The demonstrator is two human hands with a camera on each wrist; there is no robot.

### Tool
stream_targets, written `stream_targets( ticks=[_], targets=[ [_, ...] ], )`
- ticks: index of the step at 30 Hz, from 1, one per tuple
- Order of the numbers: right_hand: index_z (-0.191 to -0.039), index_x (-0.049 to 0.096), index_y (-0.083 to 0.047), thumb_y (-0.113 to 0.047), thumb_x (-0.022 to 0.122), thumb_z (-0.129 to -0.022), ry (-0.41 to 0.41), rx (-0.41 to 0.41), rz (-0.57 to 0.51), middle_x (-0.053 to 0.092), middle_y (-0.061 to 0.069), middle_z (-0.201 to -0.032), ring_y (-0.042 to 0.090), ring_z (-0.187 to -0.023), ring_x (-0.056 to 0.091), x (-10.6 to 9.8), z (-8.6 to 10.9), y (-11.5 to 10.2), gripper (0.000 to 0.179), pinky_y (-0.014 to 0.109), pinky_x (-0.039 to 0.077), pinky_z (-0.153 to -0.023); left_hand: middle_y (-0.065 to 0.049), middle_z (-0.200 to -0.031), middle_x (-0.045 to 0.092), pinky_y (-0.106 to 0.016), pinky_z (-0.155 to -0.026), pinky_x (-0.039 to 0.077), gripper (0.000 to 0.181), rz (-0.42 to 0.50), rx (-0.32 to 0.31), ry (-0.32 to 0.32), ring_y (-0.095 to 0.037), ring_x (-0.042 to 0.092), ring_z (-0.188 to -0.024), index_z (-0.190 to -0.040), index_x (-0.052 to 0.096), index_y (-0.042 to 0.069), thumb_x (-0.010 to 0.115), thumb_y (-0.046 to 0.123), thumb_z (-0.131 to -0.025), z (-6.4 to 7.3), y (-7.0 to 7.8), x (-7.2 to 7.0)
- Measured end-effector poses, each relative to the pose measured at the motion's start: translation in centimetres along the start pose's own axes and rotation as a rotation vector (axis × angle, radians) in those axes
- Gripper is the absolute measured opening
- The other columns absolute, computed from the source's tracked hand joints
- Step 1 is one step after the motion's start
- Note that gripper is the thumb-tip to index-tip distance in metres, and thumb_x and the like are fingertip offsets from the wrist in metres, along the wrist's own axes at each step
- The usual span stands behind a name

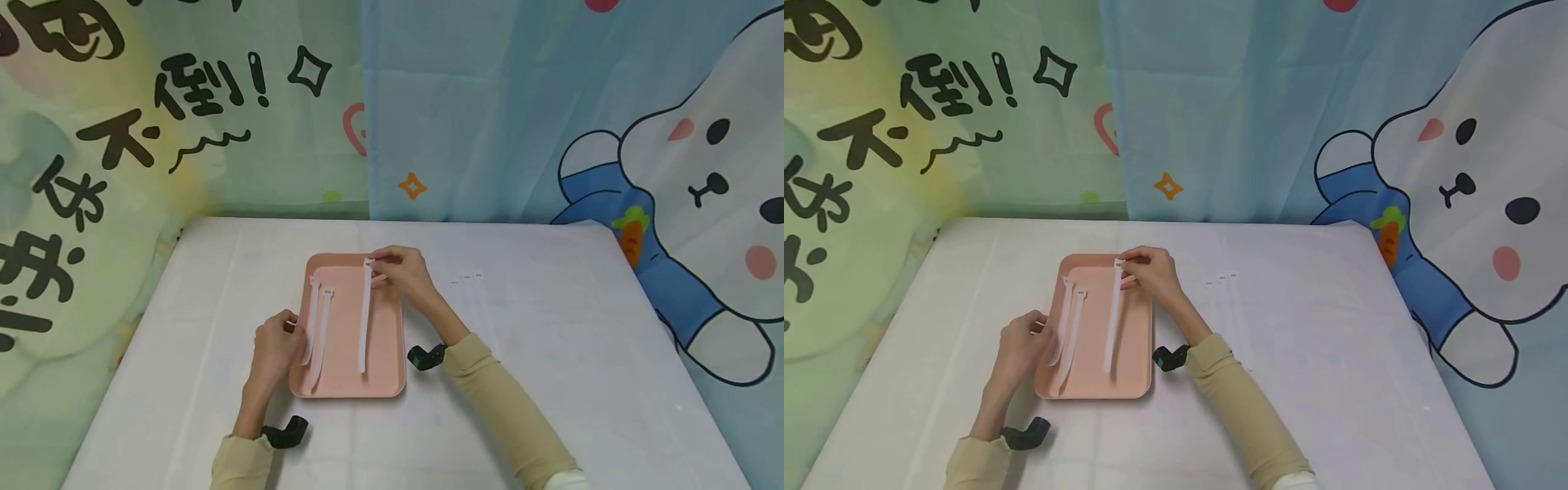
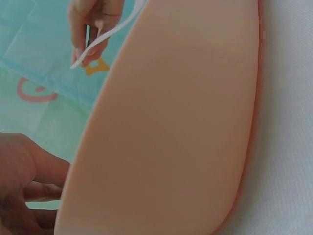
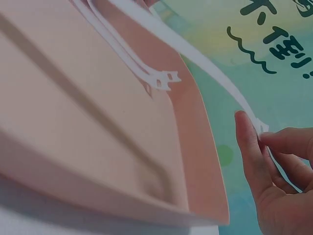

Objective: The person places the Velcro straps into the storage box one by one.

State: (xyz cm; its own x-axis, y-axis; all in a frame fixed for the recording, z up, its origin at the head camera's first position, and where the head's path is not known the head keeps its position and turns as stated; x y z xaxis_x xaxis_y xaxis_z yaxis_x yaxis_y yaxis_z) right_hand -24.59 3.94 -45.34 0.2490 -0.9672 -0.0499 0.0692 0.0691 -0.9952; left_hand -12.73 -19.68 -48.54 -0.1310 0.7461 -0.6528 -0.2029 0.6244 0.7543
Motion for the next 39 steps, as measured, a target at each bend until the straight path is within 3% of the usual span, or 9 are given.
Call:
stream_targets(
  ticks=[3, 10, 17, 21, 27, 34, 39],
  targets=[
    [-0.114, 0.070, 0.008, 0.001, 0.065, -0.095, -0.007, 0.015, -0.019, 0.072, 0.021, -0.102, 0.044, -0.082, 0.074, 0.7, 0.0, 0.1, 0.021, 0.055, 0.059, -0.082, -0.020, -0.084, 0.073, -0.034, -0.055, 0.051, 0.019, 0.002, -0.002, -0.003, -0.026, 0.067, -0.066, -0.100, 0.071, -0.004, 0.058, 0.005, -0.089, 0.1, -0.1, 0.0],
    [-0.116, 0.070, 0.010, 0.001, 0.065, -0.095, 0.012, 0.059, 0.011, 0.073, 0.024, -0.101, 0.031, -0.077, 0.076, 2.1, -0.2, 0.3, 0.023, 0.055, 0.059, -0.082, -0.019, -0.083, 0.073, -0.033, -0.054, 0.050, 0.019, 0.004, 0.009, 0.006, -0.025, 0.067, -0.065, -0.099, 0.071, -0.004, 0.057, 0.004, -0.089, 0.2, 0.1, -0.1],
    [-0.112, 0.072, 0.008, 0.002, 0.066, -0.094, 0.020, 0.084, 0.040, 0.073, 0.025, -0.099, 0.046, -0.088, 0.074, 3.0, -0.7, 1.2, 0.020, 0.052, 0.059, -0.081, -0.020, -0.083, 0.073, -0.035, -0.055, 0.052, 0.019, -0.003, 0.008, 0.008, -0.025, 0.067, -0.065, -0.100, 0.071, -0.005, 0.057, 0.004, -0.090, 0.2, 0.3, 0.1],
    [-0.107, 0.074, 0.008, 0.005, 0.067, -0.092, 0.020, 0.078, 0.021, 0.074, 0.021, -0.090, 0.047, -0.082, 0.073, 3.5, -1.1, 2.0, 0.017, 0.051, 0.060, -0.077, -0.020, -0.083, 0.073, -0.034, -0.055, 0.051, 0.019, -0.001, 0.008, 0.004, -0.024, 0.067, -0.065, -0.100, 0.071, -0.005, 0.057, 0.003, -0.090, 0.2, 0.3, 0.1],
    [-0.105, 0.074, 0.010, 0.007, 0.068, -0.091, 0.003, 0.043, 0.032, 0.073, 0.032, -0.091, 0.051, -0.077, 0.072, 4.5, -1.5, 2.3, 0.016, 0.052, 0.061, -0.071, -0.021, -0.083, 0.074, -0.035, -0.056, 0.053, 0.019, -0.003, 0.018, 0.022, -0.027, 0.068, -0.066, -0.099, 0.071, -0.005, 0.057, 0.003, -0.089, 0.0, 0.2, -0.1],
    [-0.108, 0.074, 0.006, 0.002, 0.067, -0.094, -0.023, 0.134, 0.078, 0.074, 0.025, -0.095, 0.041, -0.078, 0.075, 5.3, -1.8, 3.7, 0.016, 0.046, 0.062, -0.071, -0.019, -0.082, 0.073, -0.035, -0.055, 0.051, 0.017, -0.003, 0.005, 0.017, -0.027, 0.067, -0.066, -0.097, 0.071, -0.004, 0.057, 0.002, -0.088, 0.1, 0.1, -0.1],
    [-0.107, 0.073, 0.007, 0.003, 0.067, -0.094, -0.039, 0.120, 0.084, 0.074, 0.024, -0.099, 0.039, -0.078, 0.075, 5.9, -2.1, 4.1, 0.015, 0.043, 0.062, -0.071, -0.019, -0.081, 0.072, -0.035, -0.055, 0.051, 0.016, -0.004, 0.010, 0.024, -0.027, 0.066, -0.065, -0.097, 0.071, -0.004, 0.057, 0.002, -0.089, 0.1, 0.0, -0.1]
  ],
)
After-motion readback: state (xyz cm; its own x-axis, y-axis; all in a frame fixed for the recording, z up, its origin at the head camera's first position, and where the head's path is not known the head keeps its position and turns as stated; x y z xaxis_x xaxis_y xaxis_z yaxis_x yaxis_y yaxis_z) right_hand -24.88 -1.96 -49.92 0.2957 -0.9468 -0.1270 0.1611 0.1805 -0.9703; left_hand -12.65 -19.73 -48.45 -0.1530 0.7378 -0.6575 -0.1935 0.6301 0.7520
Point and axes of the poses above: each hand's wrist, its own z-axis away from the middle knuckle, its own x-axis out of the palm, y = z × x, the point moved 5 cm from there along -z, towards the middle knuckle
